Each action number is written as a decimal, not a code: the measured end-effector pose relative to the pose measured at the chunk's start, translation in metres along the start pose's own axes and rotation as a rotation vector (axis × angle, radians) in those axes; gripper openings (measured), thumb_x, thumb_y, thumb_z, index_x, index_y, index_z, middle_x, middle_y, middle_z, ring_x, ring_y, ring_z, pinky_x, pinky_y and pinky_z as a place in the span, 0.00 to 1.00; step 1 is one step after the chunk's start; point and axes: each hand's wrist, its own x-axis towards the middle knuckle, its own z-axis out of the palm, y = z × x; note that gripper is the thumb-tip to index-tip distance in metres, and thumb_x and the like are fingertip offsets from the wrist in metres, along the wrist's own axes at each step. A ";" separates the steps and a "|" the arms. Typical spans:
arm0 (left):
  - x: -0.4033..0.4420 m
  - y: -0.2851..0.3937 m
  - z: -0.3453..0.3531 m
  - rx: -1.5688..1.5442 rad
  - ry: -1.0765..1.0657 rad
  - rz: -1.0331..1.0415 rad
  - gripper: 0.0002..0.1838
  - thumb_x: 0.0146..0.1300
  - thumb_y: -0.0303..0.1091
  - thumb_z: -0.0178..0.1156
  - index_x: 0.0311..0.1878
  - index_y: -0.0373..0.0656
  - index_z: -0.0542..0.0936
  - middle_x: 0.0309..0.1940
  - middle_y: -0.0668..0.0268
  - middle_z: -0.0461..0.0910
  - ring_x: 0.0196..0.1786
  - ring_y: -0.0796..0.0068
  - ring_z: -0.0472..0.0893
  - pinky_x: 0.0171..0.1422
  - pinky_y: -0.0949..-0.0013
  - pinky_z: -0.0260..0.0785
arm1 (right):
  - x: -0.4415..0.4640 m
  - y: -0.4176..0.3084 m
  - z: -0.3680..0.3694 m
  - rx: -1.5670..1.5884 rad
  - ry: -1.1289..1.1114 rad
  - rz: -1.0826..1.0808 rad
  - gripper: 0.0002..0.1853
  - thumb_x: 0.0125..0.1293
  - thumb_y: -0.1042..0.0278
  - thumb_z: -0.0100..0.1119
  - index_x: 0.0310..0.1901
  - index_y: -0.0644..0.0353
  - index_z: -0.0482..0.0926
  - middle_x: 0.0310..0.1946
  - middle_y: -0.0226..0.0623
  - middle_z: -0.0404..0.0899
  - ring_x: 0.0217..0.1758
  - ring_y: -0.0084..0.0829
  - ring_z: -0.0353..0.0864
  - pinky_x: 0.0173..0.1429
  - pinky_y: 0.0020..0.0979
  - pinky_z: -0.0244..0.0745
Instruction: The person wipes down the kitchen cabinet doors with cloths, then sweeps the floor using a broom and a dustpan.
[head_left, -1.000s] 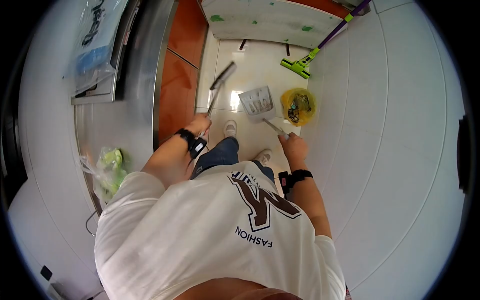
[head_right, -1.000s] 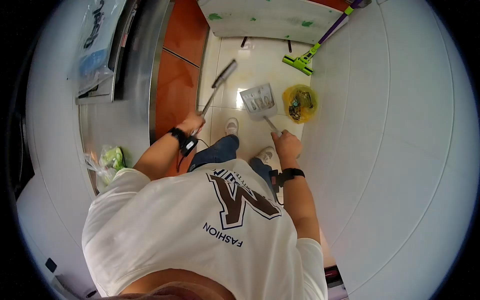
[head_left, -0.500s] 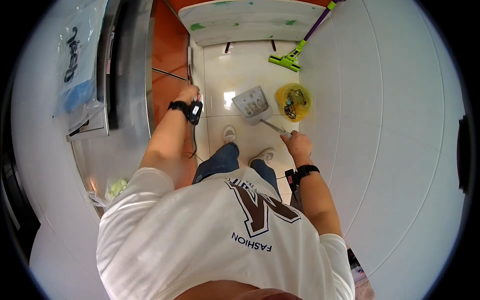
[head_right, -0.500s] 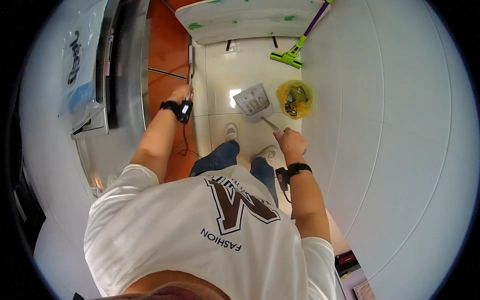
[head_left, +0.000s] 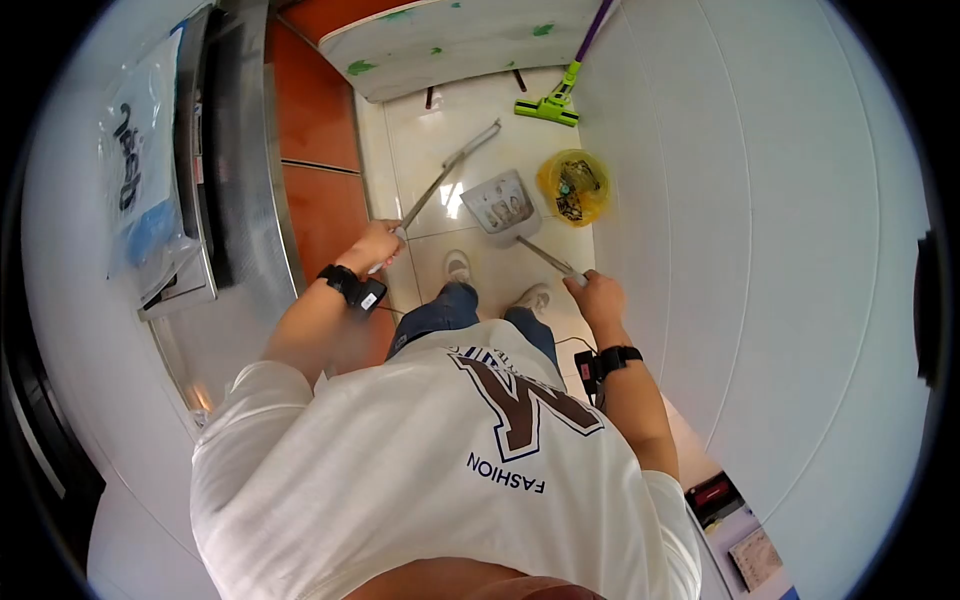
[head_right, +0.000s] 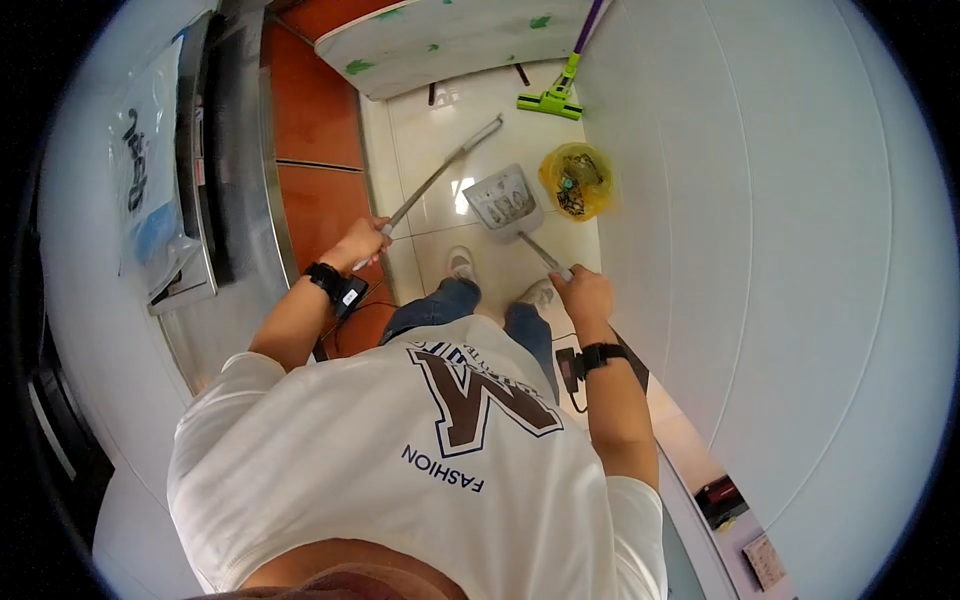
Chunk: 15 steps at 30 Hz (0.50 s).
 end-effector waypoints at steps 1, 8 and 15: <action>0.007 0.004 0.003 0.012 -0.010 0.004 0.31 0.58 0.22 0.56 0.67 0.34 0.67 0.21 0.65 0.74 0.16 0.76 0.71 0.18 0.71 0.65 | -0.009 0.010 0.004 0.071 0.015 0.063 0.25 0.57 0.38 0.61 0.40 0.55 0.84 0.33 0.46 0.84 0.40 0.45 0.84 0.42 0.42 0.78; 0.163 0.067 -0.006 0.309 0.131 0.223 0.12 0.54 0.29 0.53 0.35 0.33 0.82 0.23 0.54 0.82 0.24 0.59 0.82 0.34 0.61 0.74 | -0.026 0.026 0.014 0.040 -0.012 0.224 0.26 0.58 0.37 0.59 0.40 0.55 0.83 0.34 0.46 0.84 0.41 0.45 0.84 0.44 0.41 0.78; 0.167 0.078 0.039 0.753 0.007 0.286 0.12 0.54 0.29 0.52 0.28 0.31 0.83 0.21 0.53 0.83 0.29 0.55 0.84 0.40 0.58 0.77 | -0.032 0.033 0.018 0.034 -0.074 0.256 0.27 0.59 0.37 0.58 0.42 0.55 0.83 0.36 0.44 0.85 0.43 0.43 0.84 0.46 0.41 0.78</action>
